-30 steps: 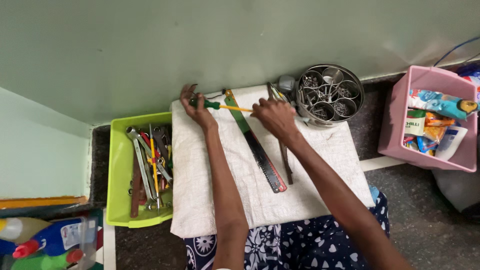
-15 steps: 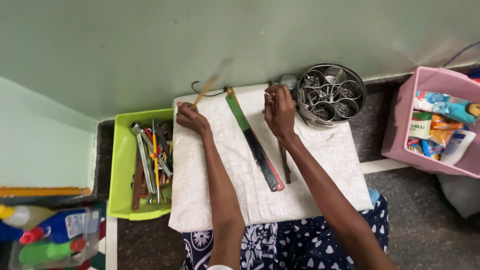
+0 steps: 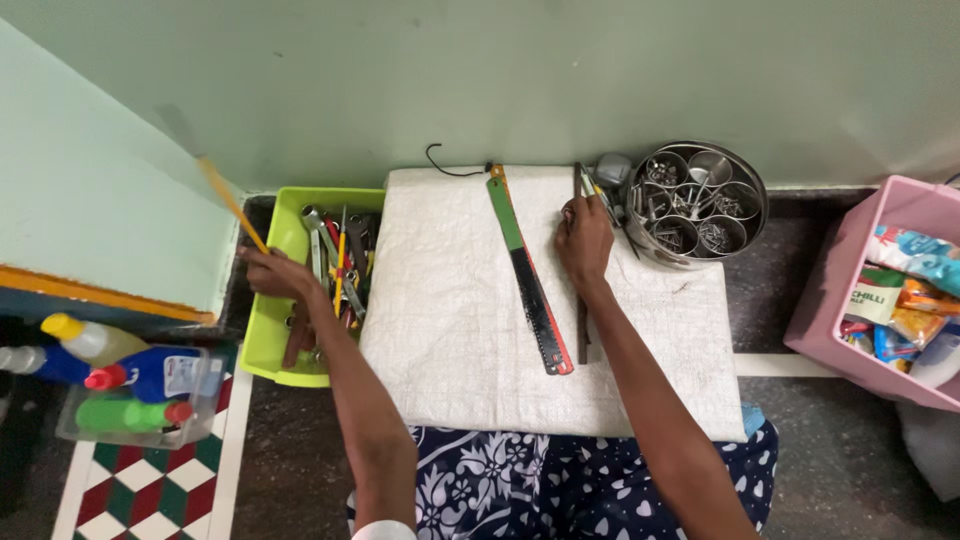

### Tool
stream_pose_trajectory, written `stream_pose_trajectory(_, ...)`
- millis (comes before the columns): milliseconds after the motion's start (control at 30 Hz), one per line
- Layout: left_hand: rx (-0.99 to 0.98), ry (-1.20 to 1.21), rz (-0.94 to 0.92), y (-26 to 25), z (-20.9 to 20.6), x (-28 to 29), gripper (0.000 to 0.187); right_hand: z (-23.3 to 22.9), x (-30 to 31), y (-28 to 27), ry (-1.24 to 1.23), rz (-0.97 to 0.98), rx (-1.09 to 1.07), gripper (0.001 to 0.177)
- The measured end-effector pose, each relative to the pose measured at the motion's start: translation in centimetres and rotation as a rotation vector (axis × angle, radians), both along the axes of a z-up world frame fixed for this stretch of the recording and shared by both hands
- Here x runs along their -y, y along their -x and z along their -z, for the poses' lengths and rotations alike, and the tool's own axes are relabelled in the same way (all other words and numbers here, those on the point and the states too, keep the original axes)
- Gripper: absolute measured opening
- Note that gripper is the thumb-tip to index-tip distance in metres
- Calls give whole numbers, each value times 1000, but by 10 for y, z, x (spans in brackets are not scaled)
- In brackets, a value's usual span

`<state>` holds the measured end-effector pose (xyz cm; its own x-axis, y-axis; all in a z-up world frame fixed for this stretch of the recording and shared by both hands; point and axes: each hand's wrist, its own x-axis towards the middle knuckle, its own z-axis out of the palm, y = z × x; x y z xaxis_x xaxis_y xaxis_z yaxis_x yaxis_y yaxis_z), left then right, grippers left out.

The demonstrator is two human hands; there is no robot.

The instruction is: The person sits on the floor and organizes a mixed pile of hand tools on a white cloth, picking up wrenches, pliers, screwdrivers, and other items one by one and placing them into a green plastic bin. The person continues sorting and stacking the tools until the cloth is mostly cleared.

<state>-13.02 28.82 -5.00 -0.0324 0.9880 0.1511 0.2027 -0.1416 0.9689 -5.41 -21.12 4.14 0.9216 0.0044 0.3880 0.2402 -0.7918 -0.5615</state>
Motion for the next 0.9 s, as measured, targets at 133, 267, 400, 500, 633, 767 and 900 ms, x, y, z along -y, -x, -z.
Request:
stream_pose_trajectory(133, -411, -77, 1, 39, 17, 10, 66, 1, 0, 1, 6, -2, 21, 19)
stream_pose_trajectory(267, -561, -10, 87, 53, 26, 31, 57, -5, -2, 4, 10, 0, 62, 16)
stream_pose_trajectory(400, -743, -15, 145, 55, 28, 27, 55, -9, -2, 8, -24, 0, 72, 16)
stream_pose_trajectory(500, -898, 26, 174, 64, 29, 22, 51, -11, -4, 7, -5, 7, 96, 15)
stream_pose_trajectory(633, -1034, 29, 261, 63, 29, 17, 51, -13, -5, 7, -48, 20, 86, 14)
stream_pose_trajectory(767, -989, -298, 111, 48, 22, 20, 45, -14, -4, 8, -76, 20, 90, 16)
stream_pose_trajectory(900, -589, -508, 265, -8, -21, 28, 22, -15, -5, 6, -61, 44, 145, 27)
